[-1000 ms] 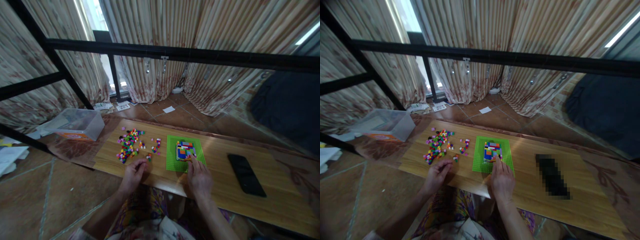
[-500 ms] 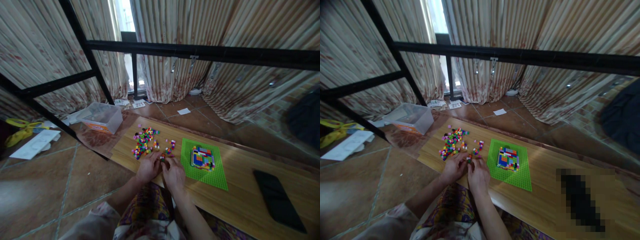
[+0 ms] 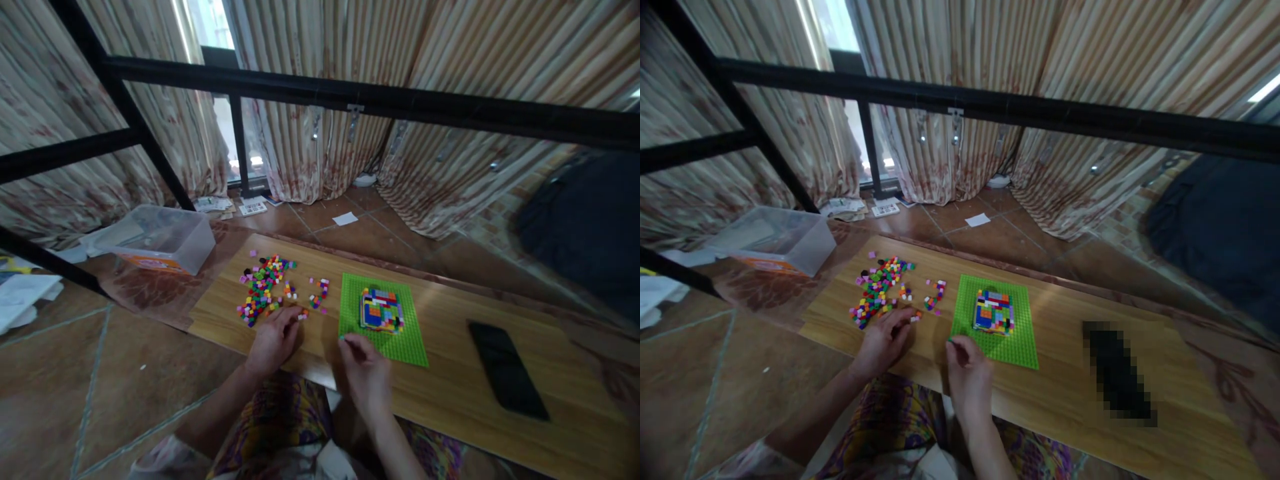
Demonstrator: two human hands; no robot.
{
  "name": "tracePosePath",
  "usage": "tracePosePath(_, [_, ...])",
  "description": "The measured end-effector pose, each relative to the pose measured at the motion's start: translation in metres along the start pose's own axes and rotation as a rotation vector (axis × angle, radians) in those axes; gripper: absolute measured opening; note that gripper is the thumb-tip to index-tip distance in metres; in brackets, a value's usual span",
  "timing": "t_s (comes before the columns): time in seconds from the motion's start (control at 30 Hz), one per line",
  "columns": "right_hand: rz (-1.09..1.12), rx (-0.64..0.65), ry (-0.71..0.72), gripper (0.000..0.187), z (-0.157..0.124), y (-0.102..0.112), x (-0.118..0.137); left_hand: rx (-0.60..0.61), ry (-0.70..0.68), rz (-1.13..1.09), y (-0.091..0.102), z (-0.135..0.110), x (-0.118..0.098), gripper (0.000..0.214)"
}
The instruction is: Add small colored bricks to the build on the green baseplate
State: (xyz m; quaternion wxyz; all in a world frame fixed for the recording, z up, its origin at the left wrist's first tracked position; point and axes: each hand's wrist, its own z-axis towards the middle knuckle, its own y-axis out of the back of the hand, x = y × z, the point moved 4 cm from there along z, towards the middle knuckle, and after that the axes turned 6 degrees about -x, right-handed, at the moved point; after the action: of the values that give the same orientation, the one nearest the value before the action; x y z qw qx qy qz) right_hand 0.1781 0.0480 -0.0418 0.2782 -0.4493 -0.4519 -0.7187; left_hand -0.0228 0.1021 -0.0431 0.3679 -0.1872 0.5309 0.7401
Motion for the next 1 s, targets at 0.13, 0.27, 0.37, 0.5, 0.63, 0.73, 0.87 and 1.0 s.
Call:
tracePosePath(0.13, [0.066,-0.237,-0.127,0.027,0.015,0.054,-0.029,-0.003,-0.033,0.007,0.0,0.001,-0.001,0.026])
tracePosePath(0.27, [-0.065,-0.295,-0.083,0.028,0.036,0.078,-0.033,-0.017,-0.05,0.019,0.0,0.001,0.0,0.025])
tracePosePath(0.37, [-0.192,-0.278,0.061,0.027,0.045,0.077,-0.024,-0.02,-0.059,0.024,-0.001,0.001,0.0,0.023])
tracePosePath(0.5, [-0.338,-0.265,0.19,0.028,0.048,0.068,-0.017,-0.021,-0.052,0.029,0.0,0.001,0.0,0.023])
tracePosePath(0.63, [-0.425,-0.293,0.265,0.032,0.046,0.065,-0.016,-0.027,-0.047,0.028,0.001,0.002,-0.001,0.023])
tracePosePath(0.73, [-0.424,-0.3,0.279,0.031,0.047,0.065,-0.015,-0.03,-0.052,0.034,0.001,0.002,-0.003,0.022])
tracePosePath(0.87, [-0.411,-0.317,0.239,0.03,0.047,0.066,-0.018,-0.04,-0.065,0.041,0.001,0.002,-0.003,0.022])
tracePosePath(1.0, [-0.386,-0.338,0.192,0.03,0.043,0.069,-0.022,-0.048,-0.084,0.032,0.0,0.001,-0.002,0.023])
